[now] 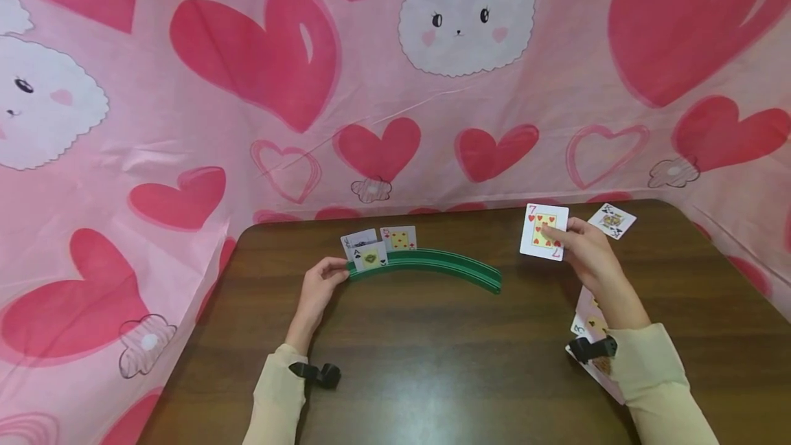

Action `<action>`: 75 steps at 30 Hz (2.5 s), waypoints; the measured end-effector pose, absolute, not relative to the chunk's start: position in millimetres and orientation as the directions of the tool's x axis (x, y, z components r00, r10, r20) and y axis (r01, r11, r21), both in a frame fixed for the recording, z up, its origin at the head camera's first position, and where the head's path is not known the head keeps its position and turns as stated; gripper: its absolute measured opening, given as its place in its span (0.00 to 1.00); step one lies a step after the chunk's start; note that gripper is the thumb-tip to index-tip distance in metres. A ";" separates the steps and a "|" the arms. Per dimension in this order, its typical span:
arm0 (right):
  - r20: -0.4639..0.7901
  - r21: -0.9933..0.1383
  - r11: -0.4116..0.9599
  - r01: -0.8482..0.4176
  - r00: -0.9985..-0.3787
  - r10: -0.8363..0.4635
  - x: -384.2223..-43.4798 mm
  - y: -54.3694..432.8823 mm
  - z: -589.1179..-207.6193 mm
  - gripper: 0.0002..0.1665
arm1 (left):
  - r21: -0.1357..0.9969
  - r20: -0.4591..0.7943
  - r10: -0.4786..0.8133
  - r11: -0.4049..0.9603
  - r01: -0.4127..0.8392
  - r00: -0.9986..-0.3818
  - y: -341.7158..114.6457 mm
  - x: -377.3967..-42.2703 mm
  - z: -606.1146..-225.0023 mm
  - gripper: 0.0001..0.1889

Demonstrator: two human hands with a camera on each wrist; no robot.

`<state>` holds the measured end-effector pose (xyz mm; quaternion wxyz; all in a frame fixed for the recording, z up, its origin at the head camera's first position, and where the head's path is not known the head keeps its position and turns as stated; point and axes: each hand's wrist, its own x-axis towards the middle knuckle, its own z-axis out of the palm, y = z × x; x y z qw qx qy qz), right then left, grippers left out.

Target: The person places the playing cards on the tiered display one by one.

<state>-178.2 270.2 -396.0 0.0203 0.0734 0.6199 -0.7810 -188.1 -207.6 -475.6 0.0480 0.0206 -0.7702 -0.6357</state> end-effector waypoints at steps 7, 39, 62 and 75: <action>-0.101 -0.941 -0.331 0.078 -0.994 0.052 -181.6 264.2 -389.8 0.07 | 0.980 0.030 -0.096 0.197 0.010 -0.995 -211.1 -186.5 -476.3 0.11; -0.040 -0.904 -0.425 0.046 -0.999 -0.021 -190.9 205.1 -370.0 0.11 | 0.981 0.018 -0.063 0.193 0.006 -0.998 -200.7 -178.1 -446.9 0.11; -0.022 -0.962 -0.270 0.038 -0.998 -0.062 -201.7 147.4 -370.7 0.12 | 0.981 0.049 -0.081 0.192 0.033 -0.995 -206.3 -188.9 -474.5 0.13; -0.060 -0.986 -0.147 0.077 -0.992 -0.115 -204.5 113.5 -389.5 0.20 | 0.975 0.141 -0.082 0.184 0.124 -0.987 -205.3 -189.3 -476.8 0.08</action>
